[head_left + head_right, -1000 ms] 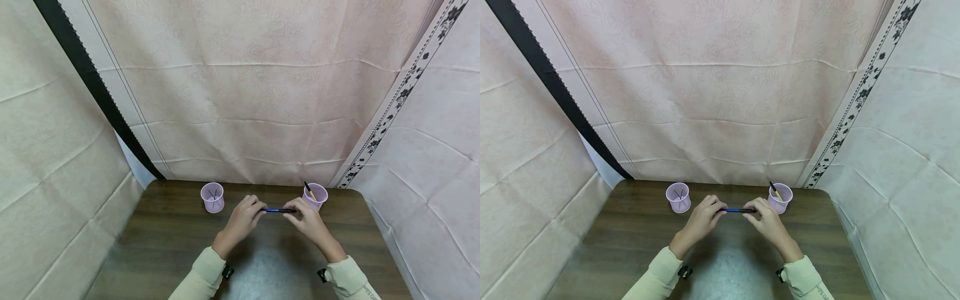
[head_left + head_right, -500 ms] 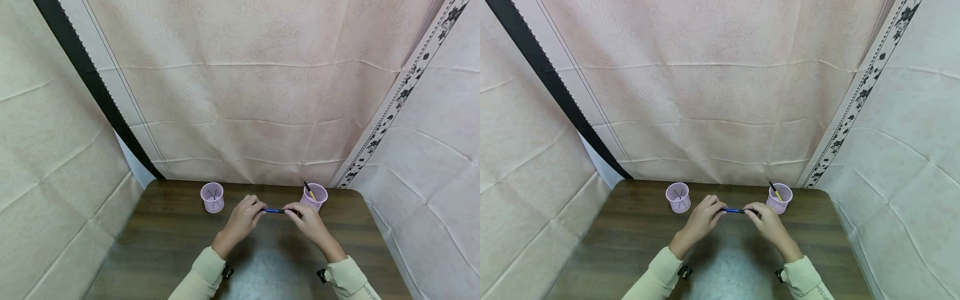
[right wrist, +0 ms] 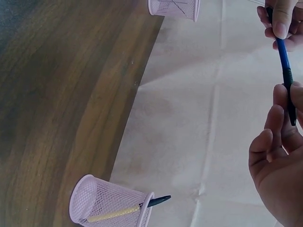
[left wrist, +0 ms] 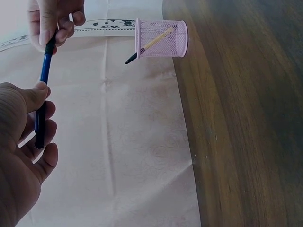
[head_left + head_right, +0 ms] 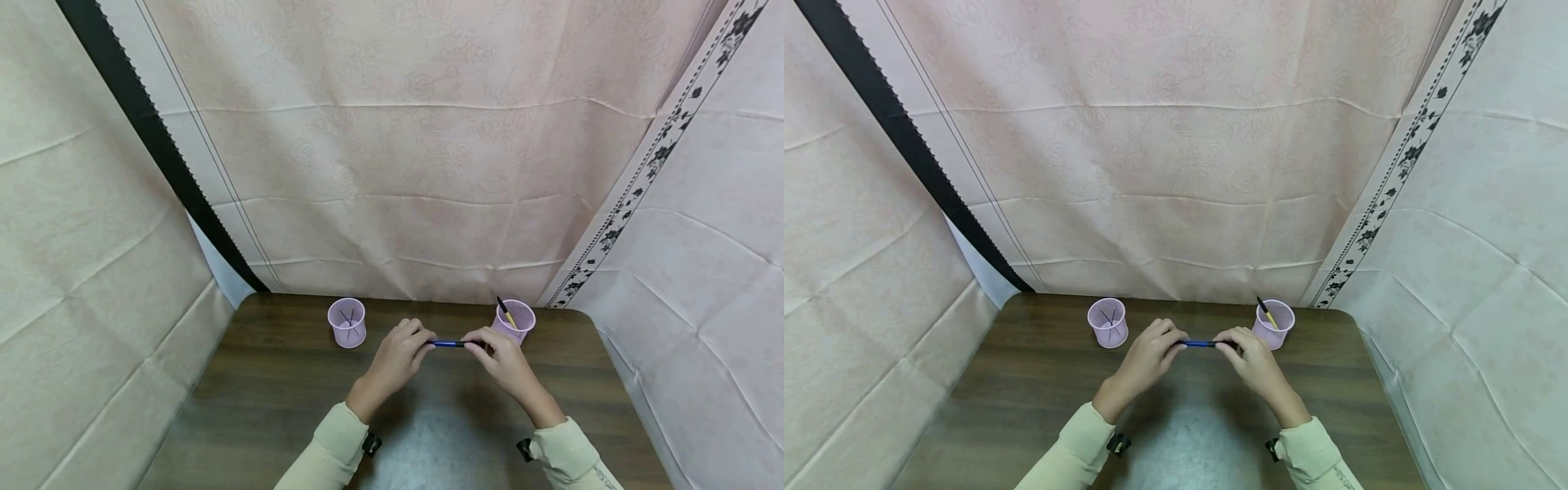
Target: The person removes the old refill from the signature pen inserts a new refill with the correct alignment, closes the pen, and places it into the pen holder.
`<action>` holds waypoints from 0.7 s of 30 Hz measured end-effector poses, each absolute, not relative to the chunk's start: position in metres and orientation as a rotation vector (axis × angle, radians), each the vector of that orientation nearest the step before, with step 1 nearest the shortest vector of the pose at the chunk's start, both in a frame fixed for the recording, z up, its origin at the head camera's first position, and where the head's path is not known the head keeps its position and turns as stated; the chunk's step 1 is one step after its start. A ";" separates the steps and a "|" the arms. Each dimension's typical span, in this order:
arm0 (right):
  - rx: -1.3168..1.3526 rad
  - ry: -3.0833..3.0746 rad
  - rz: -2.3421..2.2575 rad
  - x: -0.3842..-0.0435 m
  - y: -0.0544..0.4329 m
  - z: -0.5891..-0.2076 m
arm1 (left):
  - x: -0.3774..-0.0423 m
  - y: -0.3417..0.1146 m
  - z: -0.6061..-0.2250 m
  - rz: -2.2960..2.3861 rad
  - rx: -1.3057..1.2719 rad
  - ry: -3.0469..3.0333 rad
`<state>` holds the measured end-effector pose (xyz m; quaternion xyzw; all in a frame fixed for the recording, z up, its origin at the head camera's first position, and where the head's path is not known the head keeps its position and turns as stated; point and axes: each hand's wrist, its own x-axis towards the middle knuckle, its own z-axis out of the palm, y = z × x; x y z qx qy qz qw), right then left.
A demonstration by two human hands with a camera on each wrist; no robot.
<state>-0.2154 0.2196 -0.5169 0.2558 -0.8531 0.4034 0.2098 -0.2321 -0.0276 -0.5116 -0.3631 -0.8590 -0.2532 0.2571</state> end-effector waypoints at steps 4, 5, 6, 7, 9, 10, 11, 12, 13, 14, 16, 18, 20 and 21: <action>0.733 -2.317 1.128 -0.217 0.219 -0.517 | -0.233 -0.028 -0.512 -0.678 -0.987 -2.332; 0.737 -2.306 1.127 -0.218 0.219 -0.518 | -0.233 -0.028 -0.512 -0.677 -0.988 -2.331; 0.744 -2.293 1.127 -0.218 0.219 -0.517 | -0.233 -0.028 -0.512 -0.678 -0.987 -2.332; 0.752 -2.282 1.126 -0.218 0.219 -0.517 | -0.233 -0.028 -0.512 -0.680 -0.986 -2.332; 0.767 -2.259 1.125 -0.218 0.218 -0.516 | -0.233 -0.028 -0.511 -0.684 -0.984 -2.334; 0.774 -2.248 1.126 -0.218 0.217 -0.516 | -0.232 -0.028 -0.511 -0.687 -0.982 -2.336; 0.781 -2.237 1.131 -0.217 0.217 -0.515 | -0.232 -0.028 -0.511 -0.691 -0.982 -2.336; 0.788 -2.227 1.138 -0.217 0.217 -0.515 | -0.232 -0.028 -0.511 -0.694 -0.981 -2.337; 0.795 -2.219 1.144 -0.217 0.216 -0.514 | -0.232 -0.028 -0.511 -0.695 -0.981 -2.337; 0.801 -2.210 1.152 -0.217 0.216 -0.514 | -0.232 -0.028 -0.511 -0.698 -0.980 -2.337; 0.810 -2.195 1.165 -0.217 0.215 -0.514 | -0.231 -0.028 -0.510 -0.702 -0.976 -2.340; 0.813 -2.182 1.171 -0.217 0.215 -0.515 | -0.231 -0.028 -0.510 -0.704 -0.974 -2.347; 0.809 -2.175 1.168 -0.217 0.214 -0.516 | -0.230 -0.028 -0.510 -0.704 -0.971 -2.354; 0.804 -2.175 1.164 -0.217 0.214 -0.516 | -0.230 -0.028 -0.510 -0.701 -0.970 -2.358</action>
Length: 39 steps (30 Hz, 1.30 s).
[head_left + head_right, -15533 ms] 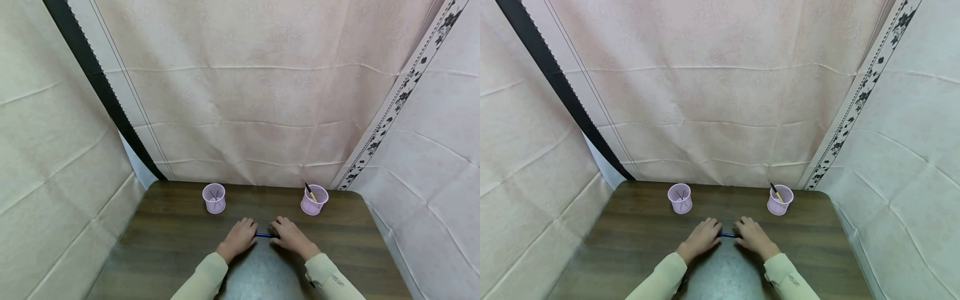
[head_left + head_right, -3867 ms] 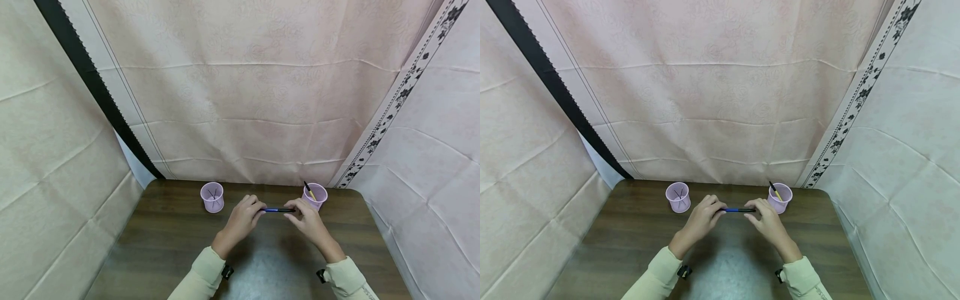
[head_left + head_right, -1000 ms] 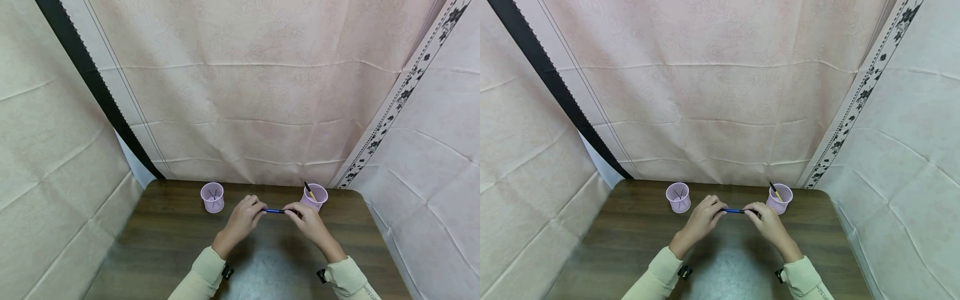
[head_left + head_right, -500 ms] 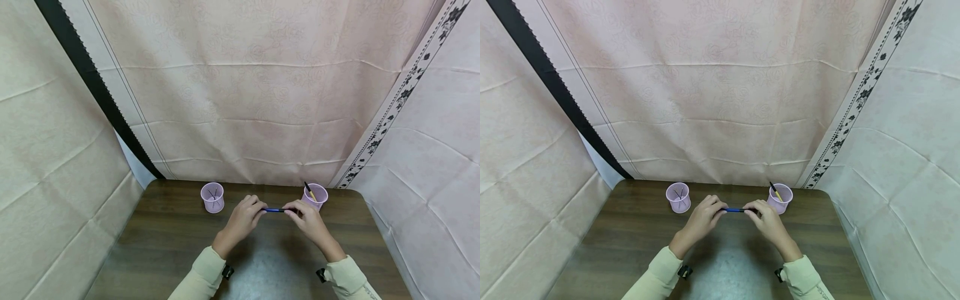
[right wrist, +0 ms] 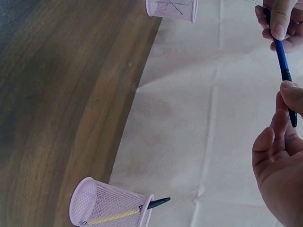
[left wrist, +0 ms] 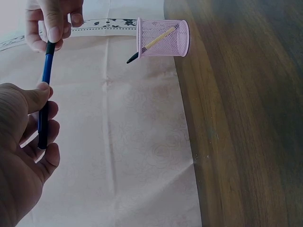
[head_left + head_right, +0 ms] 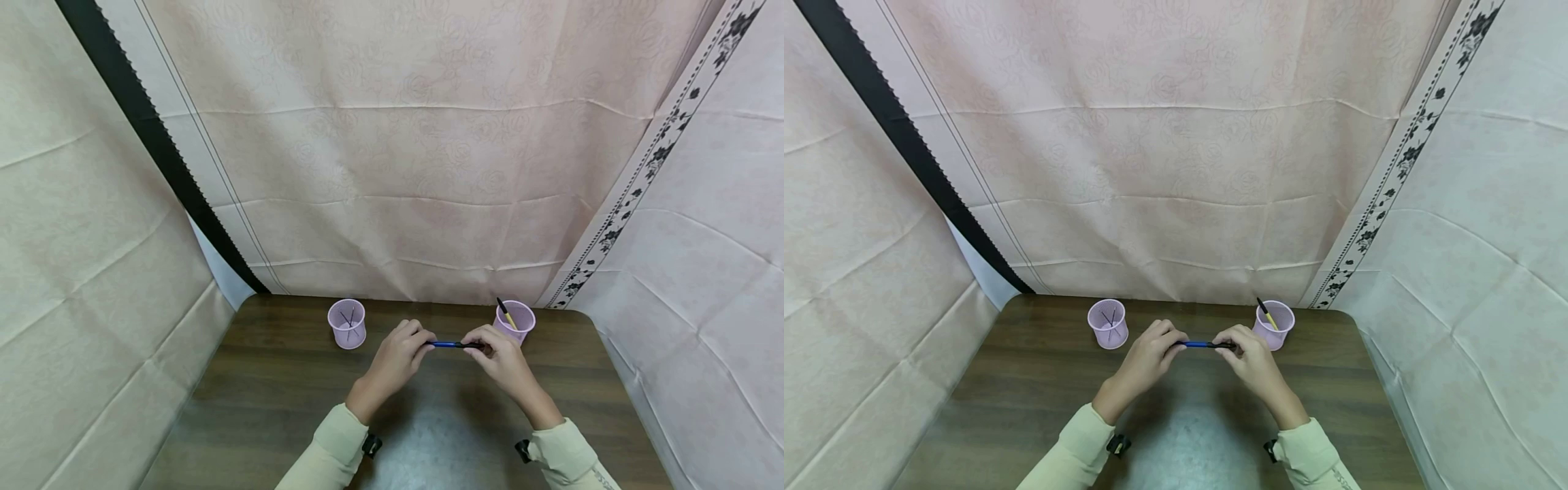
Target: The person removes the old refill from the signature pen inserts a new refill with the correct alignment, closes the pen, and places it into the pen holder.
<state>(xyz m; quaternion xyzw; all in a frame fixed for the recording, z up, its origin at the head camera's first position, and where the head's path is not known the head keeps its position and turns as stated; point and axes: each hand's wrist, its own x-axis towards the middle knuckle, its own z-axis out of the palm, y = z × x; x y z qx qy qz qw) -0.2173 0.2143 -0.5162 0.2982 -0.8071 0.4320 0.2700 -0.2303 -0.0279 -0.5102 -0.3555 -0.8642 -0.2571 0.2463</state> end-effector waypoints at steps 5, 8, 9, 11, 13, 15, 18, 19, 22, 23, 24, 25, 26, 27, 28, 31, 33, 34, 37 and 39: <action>0.778 -2.180 1.171 -0.214 0.210 -0.512 | -0.230 -0.028 -0.510 -0.693 -0.976 -2.364; 0.775 -2.176 1.197 -0.208 0.206 -0.503 | -0.230 -0.027 -0.510 -0.681 -0.983 -2.368; 0.776 -2.174 1.206 -0.206 0.204 -0.499 | -0.230 -0.027 -0.510 -0.674 -0.985 -2.371; 0.792 -2.165 1.210 -0.203 0.202 -0.492 | -0.230 -0.027 -0.510 -0.661 -0.986 -2.378; 0.804 -2.157 1.209 -0.201 0.201 -0.488 | -0.230 -0.027 -0.509 -0.651 -0.985 -2.388; 0.809 -2.151 1.208 -0.201 0.201 -0.488 | -0.230 -0.027 -0.509 -0.643 -0.986 -2.400; 0.793 -2.170 1.209 -0.206 0.205 -0.497 | -0.230 -0.027 -0.509 -0.642 -0.989 -2.409; 0.786 -2.181 1.208 -0.208 0.207 -0.501 | -0.231 -0.027 -0.509 -0.644 -0.989 -2.408; 0.769 -2.220 1.201 -0.215 0.214 -0.515 | -0.231 -0.027 -0.509 -0.648 -0.986 -2.396; 0.765 -2.236 1.199 -0.217 0.216 -0.519 | -0.231 -0.027 -0.509 -0.649 -0.984 -2.391; 0.760 -2.248 1.203 -0.217 0.217 -0.518 | -0.230 -0.027 -0.508 -0.649 -0.983 -2.385; 0.756 -2.261 1.208 -0.217 0.217 -0.518 | -0.230 -0.028 -0.508 -0.648 -0.980 -2.380; 0.752 -2.279 1.215 -0.217 0.218 -0.518 | -0.230 -0.028 -0.507 -0.648 -0.979 -2.377; 0.746 -2.302 1.218 -0.216 0.218 -0.516 | -0.230 -0.028 -0.507 -0.648 -0.979 -2.373; 0.740 -2.327 1.221 -0.216 0.219 -0.514 | -0.230 -0.028 -0.507 -0.647 -0.979 -2.369; 0.716 -2.424 1.204 -0.216 0.221 -0.509 | -0.229 -0.028 -0.506 -0.647 -0.978 -2.364; 0.699 -2.495 1.179 -0.217 0.222 -0.505 | -0.229 -0.029 -0.505 -0.647 -0.981 -2.363; 0.692 -2.529 1.169 -0.217 0.223 -0.503 | -0.229 -0.028 -0.505 -0.647 -0.982 -2.363; 0.687 -2.619 1.135 -0.219 0.224 -0.498 | -0.229 -0.028 -0.505 -0.641 -0.987 -2.360; 0.692 -2.657 1.124 -0.220 0.225 -0.496 | -0.229 -0.028 -0.505 -0.640 -0.989 -2.354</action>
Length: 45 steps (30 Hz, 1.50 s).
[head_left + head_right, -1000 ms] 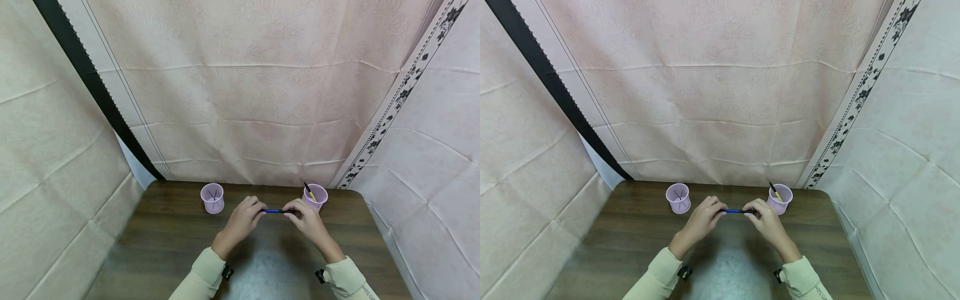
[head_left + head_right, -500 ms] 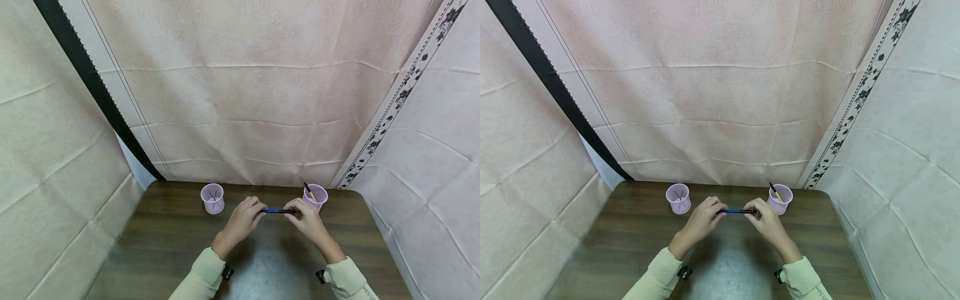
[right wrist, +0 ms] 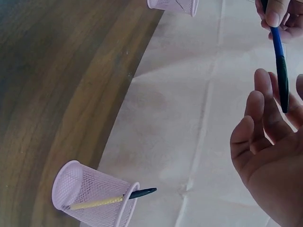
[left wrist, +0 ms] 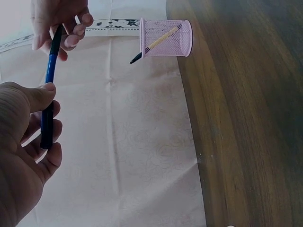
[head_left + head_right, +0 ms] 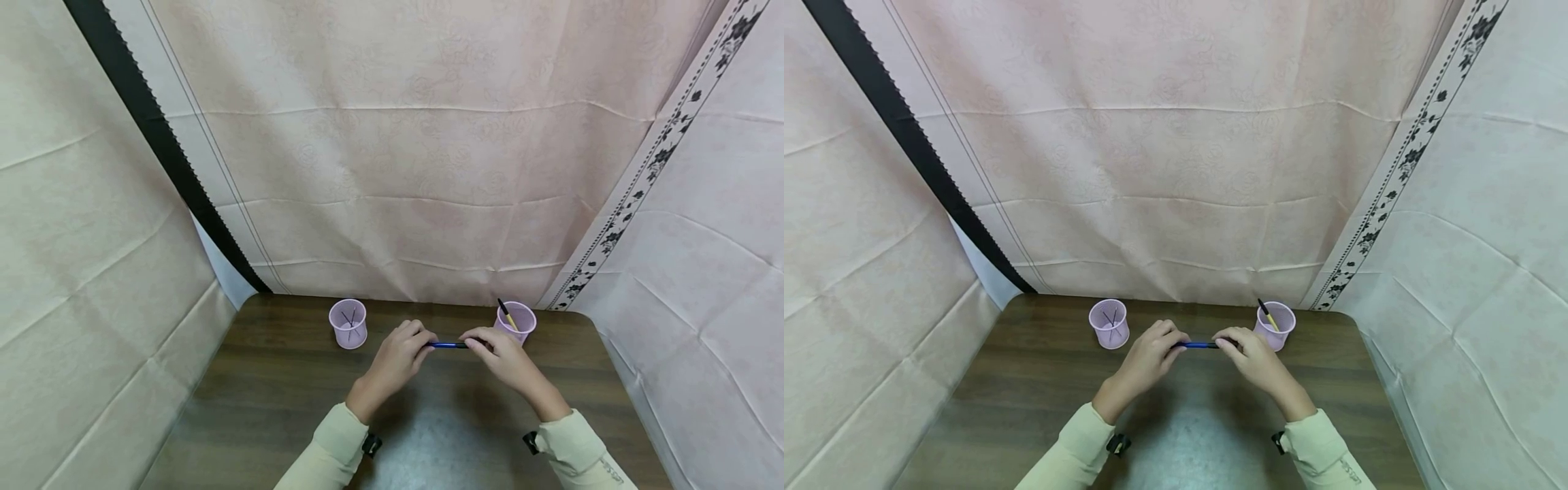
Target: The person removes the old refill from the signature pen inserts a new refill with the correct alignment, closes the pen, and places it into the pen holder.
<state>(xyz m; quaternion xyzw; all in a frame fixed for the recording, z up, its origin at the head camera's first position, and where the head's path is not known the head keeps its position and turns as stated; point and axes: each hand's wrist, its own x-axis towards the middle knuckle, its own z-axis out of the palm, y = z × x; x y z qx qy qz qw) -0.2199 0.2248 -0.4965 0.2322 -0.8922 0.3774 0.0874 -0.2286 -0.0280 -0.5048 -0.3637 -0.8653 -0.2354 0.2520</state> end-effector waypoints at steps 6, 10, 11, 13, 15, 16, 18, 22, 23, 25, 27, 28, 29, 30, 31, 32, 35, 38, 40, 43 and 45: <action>0.702 -2.677 1.130 -0.222 0.226 -0.496 | -0.229 -0.028 -0.504 -0.654 -0.988 -2.337; 0.715 -2.672 1.126 -0.223 0.226 -0.497 | -0.230 -0.028 -0.504 -0.645 -0.981 -2.336; 0.719 -2.671 1.123 -0.223 0.225 -0.497 | -0.230 -0.029 -0.504 -0.641 -0.979 -2.336; 0.727 -2.667 1.111 -0.223 0.225 -0.497 | -0.230 -0.029 -0.505 -0.636 -0.979 -2.335; 0.730 -2.663 1.100 -0.223 0.224 -0.498 | -0.229 -0.029 -0.505 -0.636 -0.980 -2.340; 0.729 -2.662 1.095 -0.223 0.225 -0.498 | -0.229 -0.029 -0.505 -0.637 -0.980 -2.343; 0.729 -2.654 1.091 -0.222 0.225 -0.499 | -0.229 -0.029 -0.505 -0.639 -0.979 -2.351; 0.730 -2.620 1.090 -0.221 0.225 -0.500 | -0.229 -0.029 -0.505 -0.647 -0.977 -2.369; 0.732 -2.609 1.091 -0.221 0.225 -0.500 | -0.229 -0.029 -0.505 -0.652 -0.978 -2.370; 0.735 -2.585 1.089 -0.221 0.225 -0.501 | -0.229 -0.029 -0.506 -0.659 -0.979 -2.368; 0.735 -2.562 1.089 -0.220 0.225 -0.502 | -0.230 -0.028 -0.506 -0.663 -0.979 -2.363; 0.738 -2.549 1.086 -0.220 0.225 -0.503 | -0.230 -0.028 -0.506 -0.666 -0.980 -2.360; 0.739 -2.537 1.083 -0.220 0.224 -0.503 | -0.230 -0.028 -0.507 -0.666 -0.979 -2.358; 0.740 -2.525 1.085 -0.220 0.224 -0.504 | -0.230 -0.028 -0.507 -0.665 -0.979 -2.356; 0.741 -2.514 1.085 -0.220 0.223 -0.505 | -0.230 -0.028 -0.507 -0.667 -0.978 -2.356; 0.741 -2.504 1.086 -0.220 0.223 -0.505 | -0.230 -0.028 -0.507 -0.666 -0.977 -2.357; 0.744 -2.477 1.104 -0.219 0.221 -0.506 | -0.230 -0.028 -0.507 -0.665 -0.970 -2.360; 0.749 -2.454 1.133 -0.219 0.220 -0.507 | -0.230 -0.028 -0.507 -0.663 -0.964 -2.367; 0.753 -2.437 1.152 -0.218 0.219 -0.507 | -0.230 -0.028 -0.507 -0.665 -0.964 -2.377; 0.757 -2.404 1.185 -0.218 0.218 -0.508 | -0.230 -0.029 -0.507 -0.672 -0.968 -2.389; 0.766 -2.375 1.207 -0.218 0.217 -0.510 | -0.230 -0.028 -0.507 -0.674 -0.968 -2.389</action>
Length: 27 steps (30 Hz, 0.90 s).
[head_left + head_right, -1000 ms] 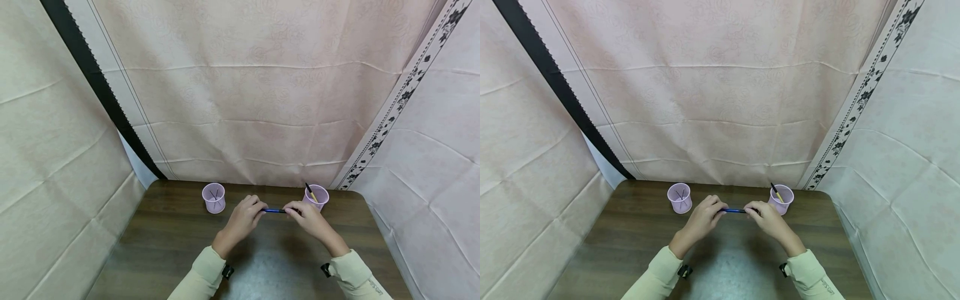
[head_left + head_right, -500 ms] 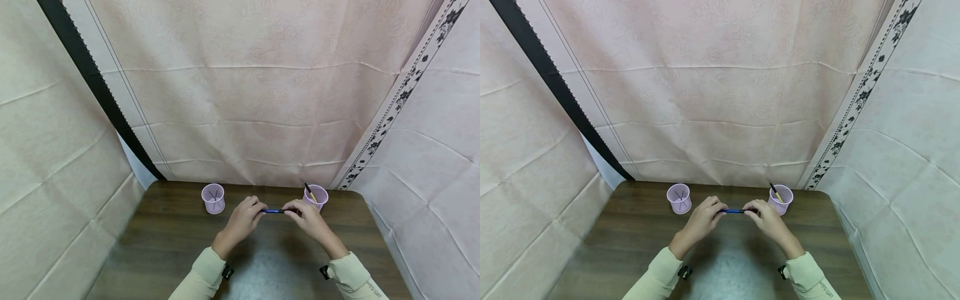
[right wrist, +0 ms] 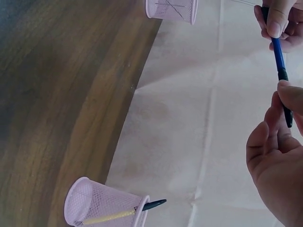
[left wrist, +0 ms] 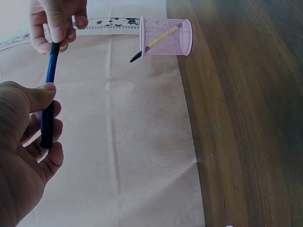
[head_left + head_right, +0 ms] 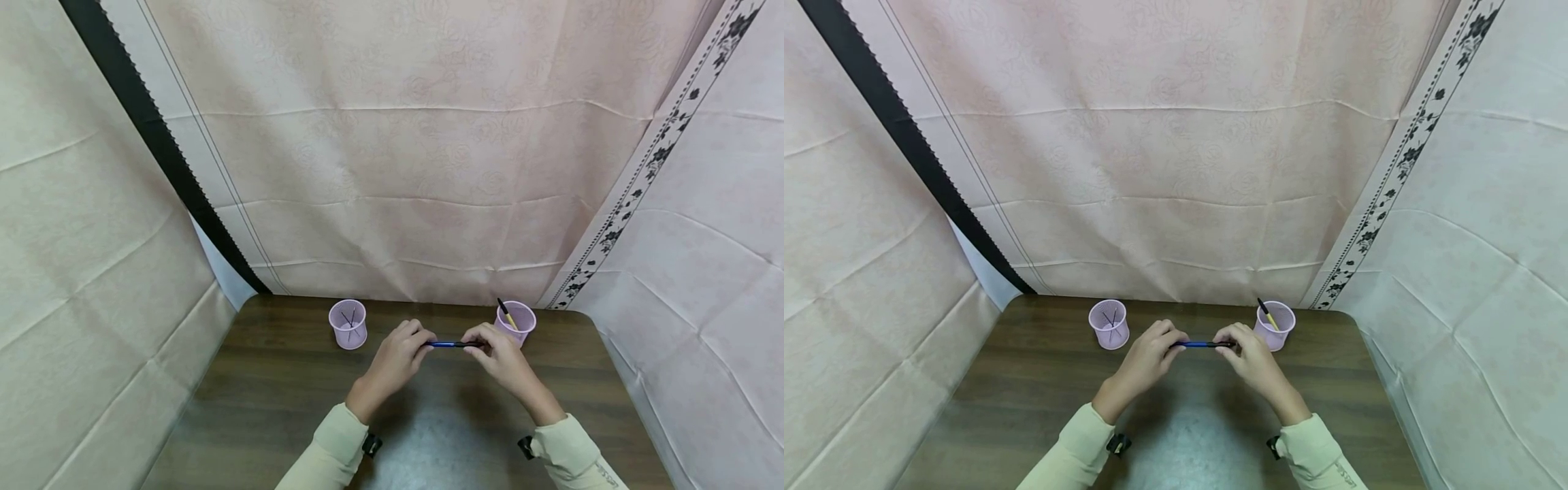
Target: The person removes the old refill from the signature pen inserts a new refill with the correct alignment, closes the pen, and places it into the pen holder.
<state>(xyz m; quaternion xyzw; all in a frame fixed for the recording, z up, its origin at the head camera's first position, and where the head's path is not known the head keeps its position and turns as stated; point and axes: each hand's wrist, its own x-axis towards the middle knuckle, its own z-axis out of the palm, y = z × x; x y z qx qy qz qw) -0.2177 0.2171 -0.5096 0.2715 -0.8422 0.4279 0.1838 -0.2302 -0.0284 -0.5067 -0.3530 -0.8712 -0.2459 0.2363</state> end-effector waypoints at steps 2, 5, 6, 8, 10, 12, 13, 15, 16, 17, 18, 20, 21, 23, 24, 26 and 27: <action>0.770 -2.350 1.225 -0.218 0.216 -0.512 | -0.230 -0.028 -0.506 -0.676 -0.966 -2.381; 0.767 -2.326 1.245 -0.218 0.216 -0.515 | -0.230 -0.028 -0.506 -0.676 -0.958 -2.370; 0.762 -2.322 1.250 -0.218 0.215 -0.515 | -0.230 -0.028 -0.506 -0.677 -0.957 -2.371; 0.751 -2.316 1.255 -0.217 0.214 -0.516 | -0.230 -0.028 -0.506 -0.682 -0.956 -2.373; 0.745 -2.308 1.260 -0.217 0.214 -0.516 | -0.230 -0.028 -0.506 -0.690 -0.959 -2.373; 0.743 -2.296 1.268 -0.216 0.213 -0.515 | -0.230 -0.029 -0.506 -0.697 -0.962 -2.375; 0.741 -2.293 1.267 -0.216 0.213 -0.515 | -0.230 -0.029 -0.506 -0.698 -0.964 -2.374; 0.740 -2.290 1.263 -0.216 0.214 -0.515 | -0.231 -0.029 -0.506 -0.695 -0.967 -2.372; 0.733 -2.296 1.259 -0.216 0.214 -0.515 | -0.231 -0.029 -0.507 -0.691 -0.967 -2.372; 0.725 -2.306 1.259 -0.216 0.214 -0.514 | -0.231 -0.029 -0.507 -0.686 -0.968 -2.368; 0.715 -2.322 1.256 -0.216 0.214 -0.514 | -0.231 -0.029 -0.507 -0.681 -0.969 -2.364; 0.698 -2.354 1.260 -0.216 0.215 -0.514 | -0.231 -0.029 -0.507 -0.671 -0.970 -2.362; 0.688 -2.371 1.258 -0.217 0.215 -0.514 | -0.230 -0.029 -0.507 -0.668 -0.970 -2.362; 0.670 -2.402 1.265 -0.217 0.216 -0.513 | -0.230 -0.029 -0.507 -0.665 -0.971 -2.363; 0.664 -2.414 1.266 -0.217 0.217 -0.512 | -0.230 -0.029 -0.507 -0.664 -0.971 -2.366; 0.654 -2.439 1.251 -0.218 0.217 -0.511 | -0.230 -0.029 -0.506 -0.665 -0.969 -2.372; 0.648 -2.452 1.242 -0.218 0.217 -0.511 | -0.230 -0.029 -0.506 -0.666 -0.969 -2.375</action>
